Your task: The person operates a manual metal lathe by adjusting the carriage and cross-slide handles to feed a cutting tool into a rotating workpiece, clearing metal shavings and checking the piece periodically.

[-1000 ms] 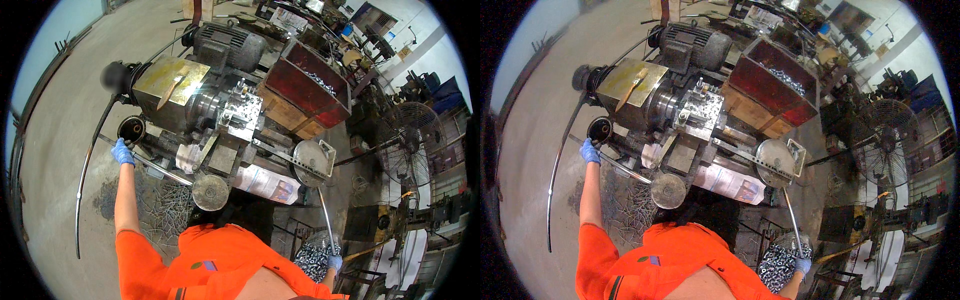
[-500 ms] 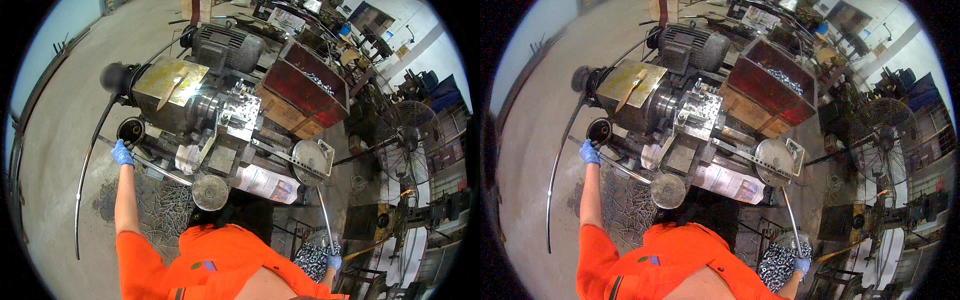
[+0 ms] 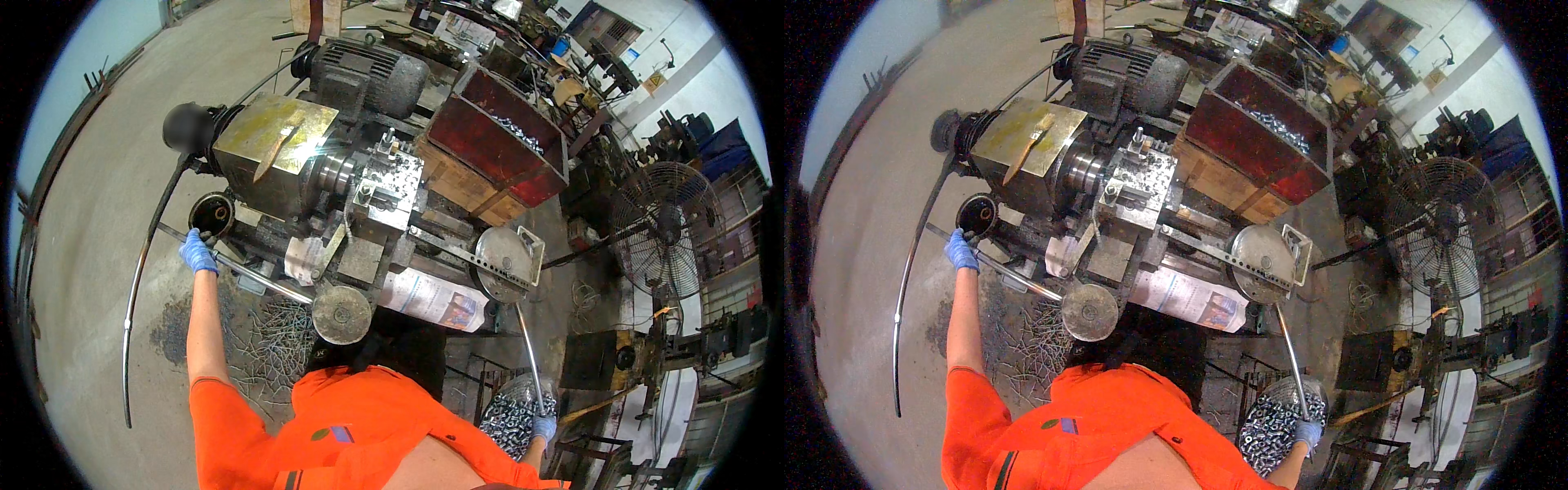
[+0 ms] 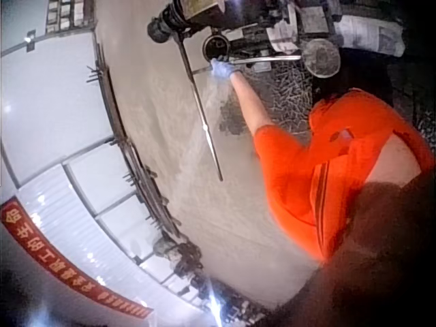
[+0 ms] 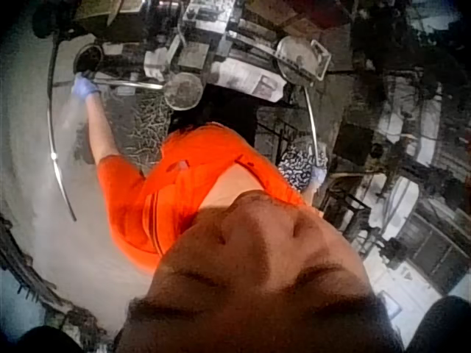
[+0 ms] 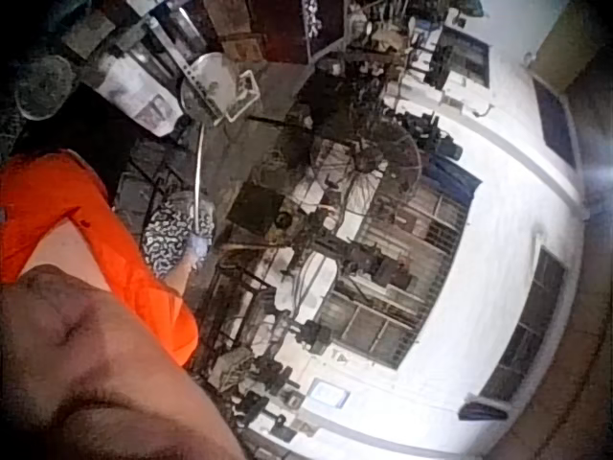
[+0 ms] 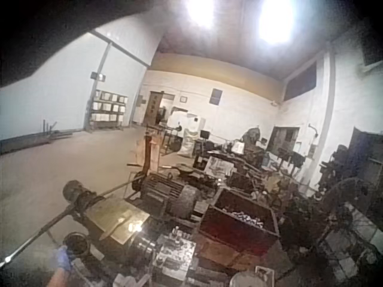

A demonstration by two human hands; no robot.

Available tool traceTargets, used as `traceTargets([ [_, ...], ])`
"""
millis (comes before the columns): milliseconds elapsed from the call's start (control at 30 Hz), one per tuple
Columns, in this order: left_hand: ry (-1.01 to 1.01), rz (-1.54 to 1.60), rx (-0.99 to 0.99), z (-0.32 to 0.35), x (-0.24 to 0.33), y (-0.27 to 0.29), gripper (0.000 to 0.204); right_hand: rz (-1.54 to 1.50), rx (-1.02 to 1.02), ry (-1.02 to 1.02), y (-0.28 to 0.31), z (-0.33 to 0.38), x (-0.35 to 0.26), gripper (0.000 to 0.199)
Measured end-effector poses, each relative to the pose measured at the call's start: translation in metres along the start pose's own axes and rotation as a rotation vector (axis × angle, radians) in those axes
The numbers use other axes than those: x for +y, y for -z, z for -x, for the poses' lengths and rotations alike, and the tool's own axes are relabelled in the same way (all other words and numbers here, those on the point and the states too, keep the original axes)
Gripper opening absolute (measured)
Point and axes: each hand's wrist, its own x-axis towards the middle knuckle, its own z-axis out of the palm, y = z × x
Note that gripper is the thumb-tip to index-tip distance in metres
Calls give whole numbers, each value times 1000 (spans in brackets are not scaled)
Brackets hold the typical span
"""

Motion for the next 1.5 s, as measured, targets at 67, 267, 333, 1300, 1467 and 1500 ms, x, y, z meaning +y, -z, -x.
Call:
traceTargets([
  [67, -2, 12, -1, 0, 0, 1, 14, -36, 13, 11, -1, 1, 2, 49],
  [267, 6, 55, 7, -5, -3, 6, 16, -68, 96, 31, 8, 15, -7, 48],
  [333, 16, 61, -20, -9, -5, 6, 17, -43, 101, 35, -6, 4, 8, 49],
  [1300, 74, 15, -23, 1, 5, 2, 21, -79, 41, -37, -39, -7, 31, 36],
  [1467, 60, 22, -21, 1, 4, 3, 20, -30, 42, -24, -47, -13, 38, 39],
  [1500, 60, 19, -21, 1, 4, 3, 19, -31, 55, -33, -50, -13, 39, 39],
])
